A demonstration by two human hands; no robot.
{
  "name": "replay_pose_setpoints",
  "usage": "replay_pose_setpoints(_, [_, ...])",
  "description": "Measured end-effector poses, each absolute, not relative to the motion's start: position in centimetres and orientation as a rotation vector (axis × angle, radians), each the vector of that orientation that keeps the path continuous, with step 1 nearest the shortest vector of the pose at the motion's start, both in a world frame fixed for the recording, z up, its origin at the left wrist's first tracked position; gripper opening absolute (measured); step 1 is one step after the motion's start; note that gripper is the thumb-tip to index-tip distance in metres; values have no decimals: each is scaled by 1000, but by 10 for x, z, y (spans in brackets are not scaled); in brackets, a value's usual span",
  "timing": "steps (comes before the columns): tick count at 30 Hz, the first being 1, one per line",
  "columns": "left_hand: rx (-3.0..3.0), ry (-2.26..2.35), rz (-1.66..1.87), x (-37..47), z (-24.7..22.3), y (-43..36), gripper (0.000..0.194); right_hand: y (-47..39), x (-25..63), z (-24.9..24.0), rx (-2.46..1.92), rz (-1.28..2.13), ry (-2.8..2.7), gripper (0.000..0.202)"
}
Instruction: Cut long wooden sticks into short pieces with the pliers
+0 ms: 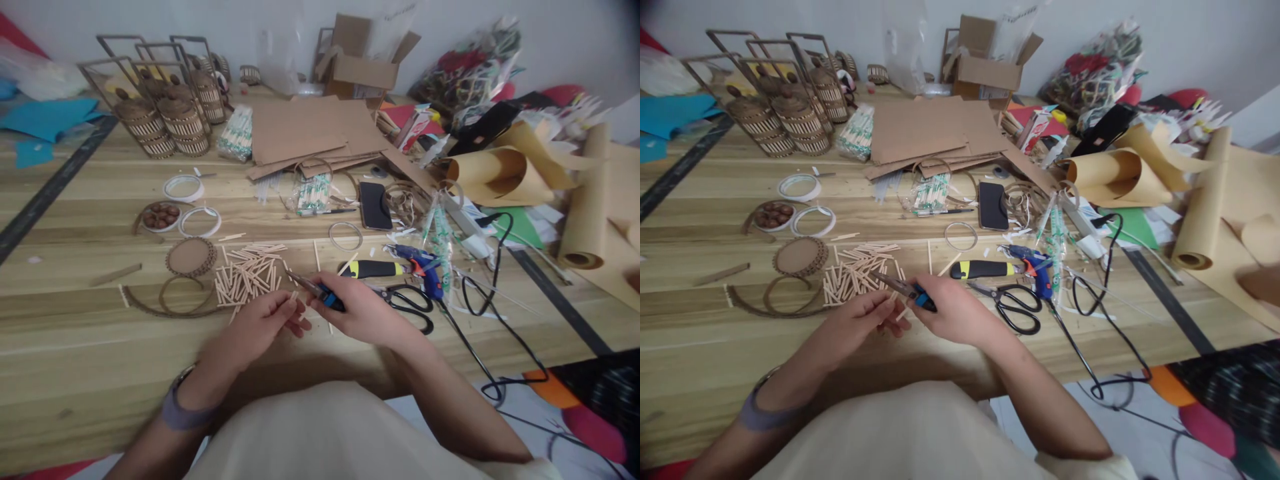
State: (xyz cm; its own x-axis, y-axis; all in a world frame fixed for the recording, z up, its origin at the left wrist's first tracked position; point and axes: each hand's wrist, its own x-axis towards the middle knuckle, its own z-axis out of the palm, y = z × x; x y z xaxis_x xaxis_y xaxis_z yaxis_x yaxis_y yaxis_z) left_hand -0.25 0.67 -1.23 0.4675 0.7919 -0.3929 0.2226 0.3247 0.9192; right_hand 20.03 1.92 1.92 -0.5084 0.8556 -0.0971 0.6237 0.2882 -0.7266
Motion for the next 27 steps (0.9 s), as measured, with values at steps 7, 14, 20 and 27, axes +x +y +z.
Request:
replay_pose_setpoints(7, [1187,994,470,3,-14,5,34,22,195,25,-1296,1105,-2320,43])
replay_pose_setpoints(14, [1224,990,483,4,-15,4,34,25,189,26,-1225,1139,-2423,54])
replay_pose_setpoints(20, [1130,967,574,2,-14,4,36,22,188,17,-1136,937,-2314,54])
replay_pose_setpoints(27, [681,1051,836,13,-10,7,13,6,175,2,-1324,692,-2157,63])
